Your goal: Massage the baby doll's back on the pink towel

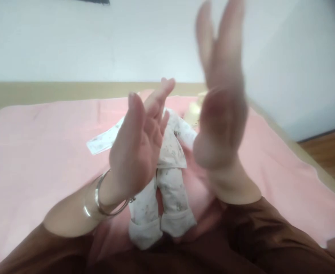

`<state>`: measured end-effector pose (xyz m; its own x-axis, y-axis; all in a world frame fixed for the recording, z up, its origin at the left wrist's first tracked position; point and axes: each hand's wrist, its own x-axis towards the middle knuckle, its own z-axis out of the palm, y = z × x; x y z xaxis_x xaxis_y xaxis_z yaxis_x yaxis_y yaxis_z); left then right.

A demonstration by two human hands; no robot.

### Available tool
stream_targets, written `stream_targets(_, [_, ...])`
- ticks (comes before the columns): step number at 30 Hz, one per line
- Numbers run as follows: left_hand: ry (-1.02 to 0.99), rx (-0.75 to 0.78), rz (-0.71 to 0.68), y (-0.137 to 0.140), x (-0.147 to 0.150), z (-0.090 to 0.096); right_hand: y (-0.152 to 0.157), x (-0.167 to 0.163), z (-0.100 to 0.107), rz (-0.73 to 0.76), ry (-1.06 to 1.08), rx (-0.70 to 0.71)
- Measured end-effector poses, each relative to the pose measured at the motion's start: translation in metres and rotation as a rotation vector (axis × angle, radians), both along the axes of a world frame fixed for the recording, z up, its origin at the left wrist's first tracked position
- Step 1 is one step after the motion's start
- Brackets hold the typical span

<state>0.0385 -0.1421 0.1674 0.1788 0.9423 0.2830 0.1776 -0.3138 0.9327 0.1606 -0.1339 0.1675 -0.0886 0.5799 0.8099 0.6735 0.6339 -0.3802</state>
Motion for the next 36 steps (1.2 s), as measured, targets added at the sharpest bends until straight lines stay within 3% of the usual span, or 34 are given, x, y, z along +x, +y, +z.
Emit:
stream_targets(2, [-0.224,-0.119,-0.05,0.017,0.0,-0.013,0.004,0.013,0.007,-0.061,0.055,-0.001])
stream_targets(4, [-0.27,-0.177,0.04,0.045,-0.005,-0.035,0.009,0.022,0.009,-0.14,0.04,-0.004])
stream_targets(7, [-0.023,-0.143,0.168,0.09,-0.021,-0.077,0.025,0.025,0.0,-0.127,-0.075,-0.054])
stream_targets(10, [0.278,-0.162,0.344,0.121,-0.033,-0.114,0.047,0.013,-0.019,-0.015,-0.239,-0.334])
stream_targets(13, [0.401,-0.108,0.358,0.132,-0.037,-0.135,0.066,-0.007,-0.044,-0.005,-0.393,-0.624])
stream_targets(18, [0.396,-0.006,0.372,0.133,-0.039,-0.149,0.085,-0.031,-0.094,0.036,-0.55,-0.586])
stream_targets(22, [0.413,0.132,0.352,0.132,-0.042,-0.154,0.102,-0.022,-0.119,0.069,-0.506,-0.573])
stream_targets(29, [0.457,0.142,0.382,0.128,-0.04,-0.151,0.12,0.004,-0.126,-0.019,-0.412,-0.696])
stream_targets(33, [0.449,0.119,0.41,0.13,-0.04,-0.153,0.101,-0.01,-0.128,-0.141,-0.437,-0.582])
stream_targets(36, [0.45,0.105,0.411,0.132,-0.042,-0.156,0.081,-0.025,-0.127,-0.09,-0.497,-0.48])
